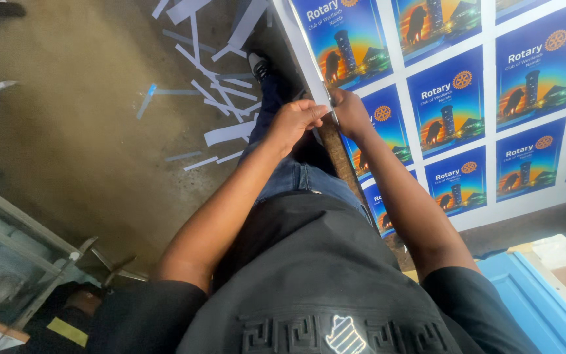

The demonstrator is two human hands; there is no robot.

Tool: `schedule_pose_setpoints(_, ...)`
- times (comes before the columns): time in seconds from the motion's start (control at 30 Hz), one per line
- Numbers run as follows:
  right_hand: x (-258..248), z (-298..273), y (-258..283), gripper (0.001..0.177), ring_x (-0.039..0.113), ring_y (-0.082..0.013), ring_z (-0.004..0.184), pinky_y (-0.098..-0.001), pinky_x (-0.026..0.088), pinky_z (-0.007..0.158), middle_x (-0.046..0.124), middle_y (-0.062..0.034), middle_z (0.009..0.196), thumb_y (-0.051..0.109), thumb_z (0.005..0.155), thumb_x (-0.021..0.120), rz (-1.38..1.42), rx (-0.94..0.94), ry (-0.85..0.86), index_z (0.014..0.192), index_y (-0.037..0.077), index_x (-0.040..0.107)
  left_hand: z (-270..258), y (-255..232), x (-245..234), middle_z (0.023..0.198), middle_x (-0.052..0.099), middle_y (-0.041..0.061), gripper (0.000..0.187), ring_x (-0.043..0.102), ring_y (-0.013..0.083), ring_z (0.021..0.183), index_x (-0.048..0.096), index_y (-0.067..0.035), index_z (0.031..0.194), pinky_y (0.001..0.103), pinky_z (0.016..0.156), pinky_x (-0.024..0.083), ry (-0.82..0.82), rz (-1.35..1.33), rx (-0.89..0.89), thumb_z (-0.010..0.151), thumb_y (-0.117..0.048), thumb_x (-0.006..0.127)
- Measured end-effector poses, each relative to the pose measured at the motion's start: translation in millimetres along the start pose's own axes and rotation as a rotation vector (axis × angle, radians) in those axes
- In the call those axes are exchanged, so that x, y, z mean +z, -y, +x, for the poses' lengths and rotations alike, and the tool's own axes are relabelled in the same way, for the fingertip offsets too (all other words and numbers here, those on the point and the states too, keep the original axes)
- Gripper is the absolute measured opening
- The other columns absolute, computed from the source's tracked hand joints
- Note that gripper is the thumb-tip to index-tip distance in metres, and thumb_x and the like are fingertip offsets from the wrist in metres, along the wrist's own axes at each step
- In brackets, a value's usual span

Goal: The person uses scissors to cut a large sheet of printed paper into smaller rectangular sections. They hold the paper steady with one hand while cutting along the printed lines with the other, stacking the finished pieces on the table.

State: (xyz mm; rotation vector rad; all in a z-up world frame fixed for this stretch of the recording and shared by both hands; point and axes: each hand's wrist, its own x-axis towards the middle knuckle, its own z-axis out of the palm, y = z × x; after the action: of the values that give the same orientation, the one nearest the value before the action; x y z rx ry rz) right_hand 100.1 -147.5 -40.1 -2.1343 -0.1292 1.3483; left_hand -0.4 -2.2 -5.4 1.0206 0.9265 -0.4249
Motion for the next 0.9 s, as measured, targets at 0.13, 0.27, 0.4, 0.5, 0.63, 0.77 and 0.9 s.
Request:
schedule_pose_setpoints(0.13, -1, -5, 2, 0.042, 0.068, -0.0443, 0.101, -0.0517, 0.051, 0.087, 0.073, -0.0164, 0.093, 0.046, 0.082, 0.08, 0.032, -0.033, -0.002, 0.108, 0.013, 0.075, 4, 8, 0, 0.069, 0.072, 0.001, 0.026, 0.071, 0.0077, 0.076, 0.075, -0.019, 0.081, 0.018, 0.071, 0.055, 0.012, -0.012, 0.008, 0.082, -0.043, 0.085)
schedule_pose_setpoints(0.27, 0, -1, -3, 0.044, 0.067, -0.0474, 0.103, -0.0539, 0.051, 0.089, 0.073, -0.0186, 0.096, 0.045, 0.083, 0.08, 0.007, -0.051, 0.001, 0.111, 0.012, 0.075, 0, 4, 0, 0.07, 0.072, 0.001, 0.026, 0.07, 0.008, 0.077, 0.075, -0.018, 0.082, 0.018, 0.073, 0.054, 0.012, -0.003, 0.007, 0.083, -0.042, 0.084)
schedule_pose_setpoints(0.4, -5, 0, 12, 0.041, 0.066, -0.0486, 0.106, -0.0562, 0.05, 0.09, 0.073, -0.0202, 0.101, 0.045, 0.087, 0.076, -0.024, -0.069, 0.003, 0.112, 0.012, 0.074, -2, 2, 1, 0.07, 0.072, 0.0, 0.026, 0.071, 0.0074, 0.076, 0.075, -0.018, 0.082, 0.019, 0.073, 0.055, 0.007, 0.001, 0.008, 0.082, -0.042, 0.085)
schedule_pose_setpoints(0.5, -2, 17, 3, 0.039, 0.065, -0.0471, 0.107, -0.056, 0.05, 0.091, 0.073, -0.0183, 0.1, 0.044, 0.089, 0.073, -0.025, -0.055, 0.008, 0.113, 0.013, 0.074, -8, -5, 2, 0.069, 0.072, 0.0, 0.025, 0.07, 0.0073, 0.076, 0.075, -0.018, 0.081, 0.019, 0.073, 0.056, 0.006, -0.001, 0.007, 0.082, -0.041, 0.085)
schedule_pose_setpoints(0.63, 3, 32, -11, 0.038, 0.066, -0.0442, 0.105, -0.0549, 0.05, 0.088, 0.072, -0.0161, 0.096, 0.045, 0.088, 0.071, -0.022, -0.029, 0.001, 0.112, 0.015, 0.074, -8, -6, 3, 0.068, 0.071, 0.0, 0.024, 0.069, 0.0064, 0.075, 0.074, -0.019, 0.079, 0.018, 0.073, 0.055, 0.005, -0.001, 0.008, 0.082, -0.04, 0.084)
schedule_pose_setpoints(0.77, 4, 26, -7, 0.036, 0.066, -0.0445, 0.103, -0.0545, 0.049, 0.087, 0.071, -0.0171, 0.094, 0.043, 0.087, 0.072, -0.022, -0.04, -0.018, 0.108, 0.014, 0.073, -10, -9, 4, 0.068, 0.071, 0.0, 0.023, 0.069, 0.0067, 0.074, 0.074, -0.017, 0.079, 0.018, 0.072, 0.055, -0.002, 0.013, 0.02, 0.082, -0.038, 0.084)
schedule_pose_setpoints(0.9, -1, 18, 9, 0.036, 0.067, -0.0452, 0.102, -0.0537, 0.049, 0.086, 0.071, -0.0182, 0.094, 0.041, 0.087, 0.07, -0.011, -0.047, -0.027, 0.107, 0.012, 0.073, -11, -5, 8, 0.067, 0.071, -0.001, 0.024, 0.067, 0.0054, 0.072, 0.073, -0.019, 0.075, 0.017, 0.071, 0.054, 0.018, 0.026, 0.016, 0.081, -0.039, 0.085)
